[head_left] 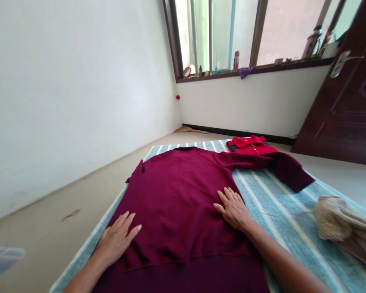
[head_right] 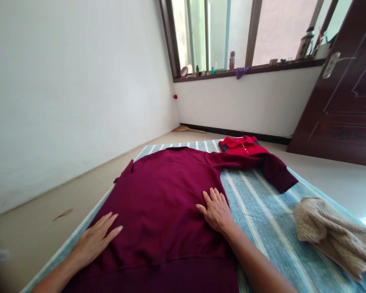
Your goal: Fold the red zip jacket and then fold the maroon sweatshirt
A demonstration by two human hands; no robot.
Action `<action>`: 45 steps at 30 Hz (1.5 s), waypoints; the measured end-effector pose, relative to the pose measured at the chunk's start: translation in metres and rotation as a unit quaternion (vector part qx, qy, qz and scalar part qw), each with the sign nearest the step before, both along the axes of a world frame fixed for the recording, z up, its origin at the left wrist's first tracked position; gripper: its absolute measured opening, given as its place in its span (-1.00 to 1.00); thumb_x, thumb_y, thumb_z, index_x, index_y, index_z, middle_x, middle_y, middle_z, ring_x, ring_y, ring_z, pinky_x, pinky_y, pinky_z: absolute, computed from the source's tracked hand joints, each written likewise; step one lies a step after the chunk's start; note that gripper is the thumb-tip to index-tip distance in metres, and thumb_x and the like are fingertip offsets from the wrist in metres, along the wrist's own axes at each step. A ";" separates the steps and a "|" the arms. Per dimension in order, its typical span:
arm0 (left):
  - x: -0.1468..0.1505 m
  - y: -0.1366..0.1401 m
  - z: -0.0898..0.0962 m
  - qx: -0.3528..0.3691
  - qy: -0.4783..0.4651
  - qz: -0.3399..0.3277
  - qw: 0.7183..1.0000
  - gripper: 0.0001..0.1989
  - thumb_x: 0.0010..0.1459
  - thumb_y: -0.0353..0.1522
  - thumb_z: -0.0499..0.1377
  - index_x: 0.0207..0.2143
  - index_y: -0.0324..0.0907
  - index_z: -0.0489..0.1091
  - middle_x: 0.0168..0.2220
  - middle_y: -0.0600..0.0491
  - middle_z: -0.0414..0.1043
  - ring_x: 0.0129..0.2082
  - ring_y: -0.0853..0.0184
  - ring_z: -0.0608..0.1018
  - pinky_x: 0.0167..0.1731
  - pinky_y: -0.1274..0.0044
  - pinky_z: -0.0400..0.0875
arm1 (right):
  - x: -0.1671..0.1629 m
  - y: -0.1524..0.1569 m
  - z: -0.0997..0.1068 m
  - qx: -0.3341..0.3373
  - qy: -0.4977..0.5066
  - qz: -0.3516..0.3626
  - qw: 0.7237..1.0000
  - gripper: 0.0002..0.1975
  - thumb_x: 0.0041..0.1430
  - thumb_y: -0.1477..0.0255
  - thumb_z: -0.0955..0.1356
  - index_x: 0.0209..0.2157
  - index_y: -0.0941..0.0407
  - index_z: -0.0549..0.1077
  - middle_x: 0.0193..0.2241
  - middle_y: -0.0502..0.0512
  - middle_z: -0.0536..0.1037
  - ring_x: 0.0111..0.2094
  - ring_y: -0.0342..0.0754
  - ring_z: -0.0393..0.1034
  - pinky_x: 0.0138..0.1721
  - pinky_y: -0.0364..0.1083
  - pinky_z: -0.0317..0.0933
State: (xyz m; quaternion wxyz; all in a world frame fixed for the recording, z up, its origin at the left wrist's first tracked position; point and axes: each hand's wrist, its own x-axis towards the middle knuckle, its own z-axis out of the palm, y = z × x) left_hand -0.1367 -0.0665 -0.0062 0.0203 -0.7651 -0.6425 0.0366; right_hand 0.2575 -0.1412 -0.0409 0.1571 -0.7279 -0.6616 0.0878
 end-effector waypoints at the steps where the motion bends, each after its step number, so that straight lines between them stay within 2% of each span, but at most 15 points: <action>1: 0.006 0.001 0.004 0.010 0.002 0.000 1.000 -0.34 0.12 -0.13 -0.07 0.16 -0.36 0.23 0.25 -0.22 0.13 0.27 0.09 0.15 0.19 0.27 0.11 | 0.001 0.000 0.000 0.002 0.004 0.002 1.000 -0.31 0.26 -0.01 0.06 0.25 0.10 0.15 0.29 0.27 0.06 0.31 0.17 -0.18 0.24 0.14 -0.21; 3: 0.029 -0.001 0.012 0.045 -0.010 -0.028 0.999 -0.36 0.13 -0.12 -0.06 0.12 -0.39 0.27 0.23 -0.25 0.16 0.26 0.07 0.17 0.18 0.28 0.12 | 0.003 0.001 -0.001 0.001 0.013 0.004 1.000 -0.37 0.29 0.04 0.05 0.24 0.08 0.18 0.28 0.24 0.08 0.31 0.14 -0.16 0.25 0.12 -0.21; 5: 0.064 -0.009 0.019 0.067 -0.058 -0.097 0.991 -0.42 0.16 -0.13 -0.05 0.10 -0.30 0.30 0.23 -0.18 0.17 0.25 0.13 0.19 0.19 0.30 0.12 | 0.005 0.001 -0.001 0.001 0.028 0.002 1.000 -0.43 0.32 0.11 0.04 0.22 0.07 0.22 0.27 0.20 0.12 0.30 0.10 -0.14 0.25 0.11 -0.20; 7: 0.108 -0.019 0.024 0.042 -0.111 -0.187 0.975 -0.49 0.18 -0.16 -0.04 0.09 -0.21 0.31 0.24 -0.10 0.16 0.26 0.19 0.18 0.20 0.31 0.12 | 0.007 0.002 -0.002 0.008 0.042 -0.003 0.999 -0.47 0.34 0.19 0.03 0.20 0.08 0.26 0.25 0.17 0.16 0.29 0.07 -0.09 0.25 0.09 -0.17; 10: 0.170 -0.033 0.025 -0.017 -0.151 -0.275 0.950 -0.52 0.19 -0.23 0.00 0.14 -0.18 0.26 0.27 -0.08 0.10 0.29 0.20 0.10 0.22 0.31 0.08 | 0.010 0.003 -0.006 0.022 0.050 -0.005 0.999 -0.49 0.33 0.26 0.04 0.18 0.13 0.28 0.23 0.16 0.20 0.27 0.04 -0.02 0.25 0.06 -0.12; 13: 0.206 -0.038 0.019 -0.059 -0.142 -0.297 0.942 -0.50 0.19 -0.24 0.02 0.17 -0.16 0.20 0.30 -0.12 0.04 0.30 0.14 0.05 0.22 0.19 0.03 | 0.013 0.004 -0.010 0.032 0.044 -0.002 0.998 -0.50 0.32 0.31 0.06 0.18 0.16 0.28 0.22 0.16 0.22 0.26 0.03 0.01 0.24 0.06 -0.09; 16: 0.212 -0.036 0.009 -0.081 -0.127 -0.289 0.946 -0.53 0.19 -0.25 0.02 0.15 -0.12 0.22 0.28 -0.12 0.08 0.29 0.12 0.09 0.19 0.11 0.04 | 0.015 0.005 -0.012 0.041 0.038 0.002 0.998 -0.51 0.31 0.34 0.06 0.17 0.16 0.29 0.22 0.16 0.23 0.26 0.02 0.03 0.24 0.05 -0.07; 22: 0.198 -0.034 -0.003 -0.059 -0.128 -0.274 0.951 -0.58 0.26 -0.37 -0.11 0.13 -0.14 0.26 0.24 -0.07 0.18 0.25 0.23 0.21 0.21 0.22 0.08 | 0.014 0.005 -0.013 0.039 0.040 -0.002 0.998 -0.50 0.31 0.34 0.06 0.17 0.19 0.29 0.22 0.17 0.23 0.26 0.03 0.02 0.24 0.05 -0.09; 27: 0.198 -0.034 -0.004 -0.031 -0.130 -0.274 0.952 -0.57 0.27 -0.41 -0.17 0.08 -0.13 0.32 0.19 -0.06 0.27 0.20 0.26 0.28 0.19 0.26 0.13 | 0.011 0.004 -0.009 0.023 0.031 -0.001 0.999 -0.50 0.30 0.31 0.08 0.18 0.18 0.27 0.24 0.19 0.19 0.27 0.05 -0.02 0.25 0.06 -0.13; 31: 0.198 -0.037 -0.002 -0.043 -0.099 -0.265 0.958 -0.57 0.24 -0.42 -0.14 0.10 -0.11 0.30 0.22 -0.05 0.22 0.23 0.19 0.24 0.19 0.16 0.09 | 0.007 0.003 -0.006 0.003 0.009 0.002 1.000 -0.45 0.30 0.23 0.11 0.24 0.15 0.17 0.28 0.24 0.07 0.30 0.11 -0.13 0.25 0.09 -0.18; 34: 0.200 -0.042 0.005 -0.058 -0.064 -0.259 0.962 -0.57 0.23 -0.38 -0.09 0.12 -0.15 0.27 0.23 -0.09 0.20 0.23 0.12 0.22 0.20 0.12 0.05 | 0.006 0.003 -0.005 -0.009 0.004 0.007 1.000 -0.42 0.30 0.17 0.10 0.27 0.12 0.12 0.30 0.26 0.02 0.31 0.12 -0.18 0.25 0.10 -0.21; 39: 0.223 -0.041 0.026 -0.031 -0.049 -0.249 0.967 -0.65 0.22 -0.36 -0.06 -0.03 -0.22 0.38 0.14 -0.15 0.32 0.19 0.10 0.29 0.20 0.16 0.07 | 0.004 0.004 -0.004 -0.018 -0.003 0.006 1.000 -0.42 0.30 0.13 0.09 0.27 0.09 0.12 0.30 0.25 0.00 0.31 0.13 -0.20 0.25 0.10 -0.22; 42: 0.249 -0.028 0.027 -0.013 -0.088 -0.265 0.960 -0.63 0.24 -0.37 -0.10 0.02 -0.22 0.33 0.21 -0.11 0.23 0.24 0.19 0.22 0.20 0.27 0.10 | 0.003 0.003 -0.002 -0.019 -0.011 0.007 1.000 -0.42 0.30 0.14 0.10 0.26 0.09 0.13 0.29 0.25 0.03 0.31 0.14 -0.18 0.25 0.11 -0.21; 45: 0.268 -0.010 0.016 -0.018 -0.109 -0.265 0.958 -0.57 0.27 -0.33 -0.13 0.14 -0.22 0.21 0.29 -0.09 0.07 0.30 0.23 0.08 0.22 0.29 0.05 | 0.002 0.002 0.000 -0.016 -0.019 0.006 1.000 -0.42 0.30 0.15 0.10 0.26 0.11 0.14 0.29 0.26 0.05 0.31 0.14 -0.15 0.25 0.10 -0.19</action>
